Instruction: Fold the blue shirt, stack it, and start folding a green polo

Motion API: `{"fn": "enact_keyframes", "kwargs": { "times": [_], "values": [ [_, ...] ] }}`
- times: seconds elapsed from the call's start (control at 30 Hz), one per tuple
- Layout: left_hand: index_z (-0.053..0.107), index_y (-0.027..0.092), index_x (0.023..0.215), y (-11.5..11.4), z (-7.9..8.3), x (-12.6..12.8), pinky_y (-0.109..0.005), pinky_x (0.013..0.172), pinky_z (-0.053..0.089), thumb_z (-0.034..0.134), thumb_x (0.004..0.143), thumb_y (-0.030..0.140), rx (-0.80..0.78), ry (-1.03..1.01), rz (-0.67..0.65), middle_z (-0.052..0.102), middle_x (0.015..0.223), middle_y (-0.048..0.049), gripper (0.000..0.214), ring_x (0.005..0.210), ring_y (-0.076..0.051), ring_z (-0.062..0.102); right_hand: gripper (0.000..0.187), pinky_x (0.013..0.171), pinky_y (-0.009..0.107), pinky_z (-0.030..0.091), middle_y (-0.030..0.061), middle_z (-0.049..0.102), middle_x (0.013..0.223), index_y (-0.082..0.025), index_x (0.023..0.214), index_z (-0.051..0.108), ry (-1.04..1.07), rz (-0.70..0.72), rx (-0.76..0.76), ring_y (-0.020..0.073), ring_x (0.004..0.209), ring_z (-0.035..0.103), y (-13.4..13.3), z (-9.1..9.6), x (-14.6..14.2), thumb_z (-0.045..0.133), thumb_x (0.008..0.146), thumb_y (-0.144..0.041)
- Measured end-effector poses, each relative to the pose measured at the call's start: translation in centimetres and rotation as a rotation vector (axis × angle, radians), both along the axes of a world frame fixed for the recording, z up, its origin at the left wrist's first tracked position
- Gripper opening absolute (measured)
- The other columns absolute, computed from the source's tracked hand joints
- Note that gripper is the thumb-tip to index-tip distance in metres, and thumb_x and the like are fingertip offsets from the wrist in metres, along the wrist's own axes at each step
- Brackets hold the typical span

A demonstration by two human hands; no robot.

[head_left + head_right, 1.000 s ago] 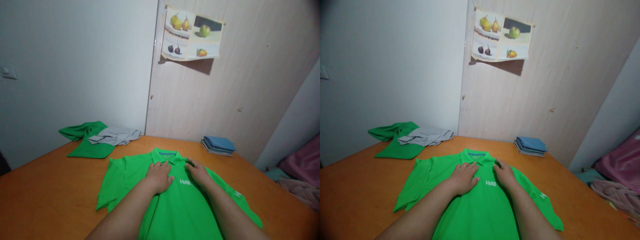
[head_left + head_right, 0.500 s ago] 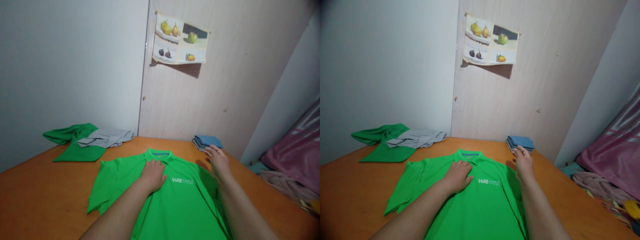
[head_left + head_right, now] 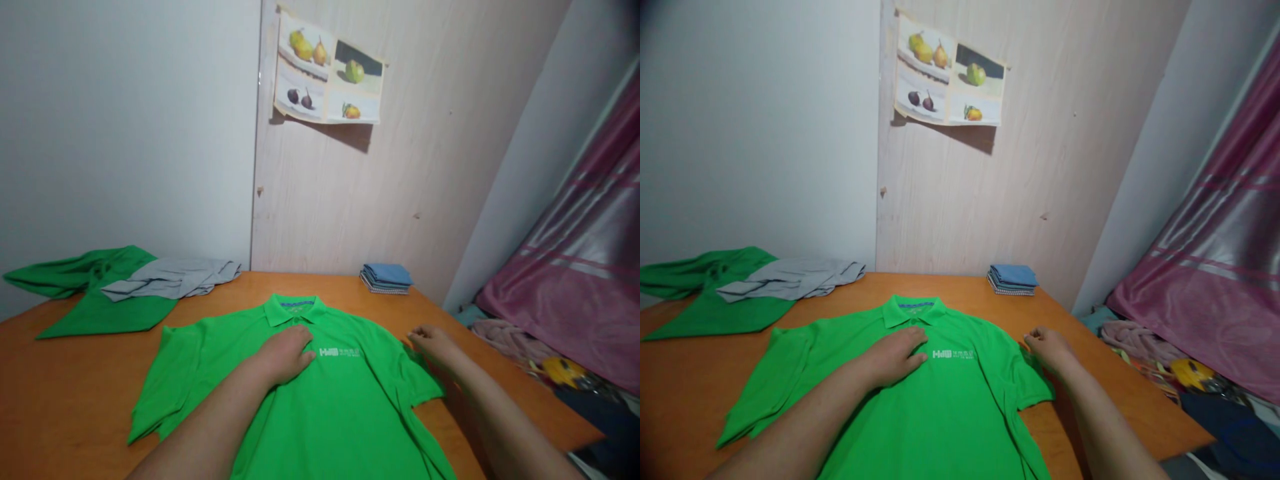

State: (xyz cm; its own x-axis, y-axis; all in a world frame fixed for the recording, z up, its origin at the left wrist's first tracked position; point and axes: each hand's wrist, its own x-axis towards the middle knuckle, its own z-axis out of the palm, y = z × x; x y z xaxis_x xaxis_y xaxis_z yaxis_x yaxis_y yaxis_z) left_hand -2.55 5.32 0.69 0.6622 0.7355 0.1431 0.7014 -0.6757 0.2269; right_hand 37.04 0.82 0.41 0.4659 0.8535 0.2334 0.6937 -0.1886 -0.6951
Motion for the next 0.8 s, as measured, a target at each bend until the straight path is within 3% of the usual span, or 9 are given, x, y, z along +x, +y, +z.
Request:
{"fn": "enact_keyframes", "kwargs": {
  "times": [0.13, 0.27, 0.43, 0.6, 0.8],
  "values": [
    [0.060, 0.018, 0.130, 0.3, -0.3, 0.0, -0.043, 0.113, 0.038, 0.052, 0.092, 0.042, -0.011, -0.010, 0.001, 0.057, 0.142, -0.0134, 0.045, 0.134, -0.029, 0.048, 0.013, 0.056, 0.027, 0.033, 0.0019, 0.063, 0.057, -0.019, 0.061, 0.068, -0.161, 0.040, -0.222, 0.0173, 0.059, 0.056, -0.8, -0.7, 1.4, 0.075, 0.061, -0.030],
    [0.062, 0.018, 0.128, 0.5, -0.4, 0.0, -0.045, 0.113, 0.038, 0.053, 0.092, 0.041, -0.010, -0.039, -0.027, 0.058, 0.140, -0.0136, 0.044, 0.133, -0.030, 0.049, 0.011, 0.054, 0.025, 0.028, -0.0010, 0.058, 0.055, -0.018, 0.058, 0.063, -0.265, 0.061, -0.321, 0.0131, 0.057, 0.052, -0.5, -1.4, 1.1, 0.072, 0.065, -0.021],
    [0.062, 0.018, 0.127, 0.7, -0.6, 0.0, -0.044, 0.112, 0.040, 0.054, 0.091, 0.042, -0.007, -0.045, -0.030, 0.059, 0.138, -0.0133, 0.044, 0.131, -0.030, 0.051, 0.015, 0.057, 0.027, 0.032, 0.0062, 0.065, 0.072, -0.019, 0.073, 0.065, -0.371, -0.106, -0.286, 0.0179, 0.066, 0.057, 0.1, -0.7, 1.1, 0.056, 0.083, -0.026],
    [0.062, 0.018, 0.128, 0.8, -0.7, -0.1, -0.046, 0.111, 0.040, 0.055, 0.091, 0.041, -0.017, -0.067, -0.031, 0.058, 0.140, -0.0139, 0.044, 0.131, -0.031, 0.051, 0.034, 0.066, 0.032, 0.041, 0.0171, 0.068, 0.087, -0.015, 0.097, 0.066, -0.400, -0.318, -0.231, 0.0254, 0.081, 0.063, 0.6, 0.5, 1.5, 0.038, 0.094, -0.033],
    [0.061, 0.016, 0.131, 0.8, -0.6, -0.1, -0.046, 0.114, 0.037, 0.055, 0.092, 0.040, -0.021, -0.043, -0.021, 0.055, 0.143, -0.0154, 0.046, 0.136, -0.031, 0.047, 0.034, 0.075, 0.033, 0.045, 0.0170, 0.070, 0.098, -0.015, 0.110, 0.062, -0.387, -0.357, -0.187, 0.0259, 0.092, 0.066, 1.0, 0.7, 0.9, 0.036, 0.096, -0.031]
  ]
}}
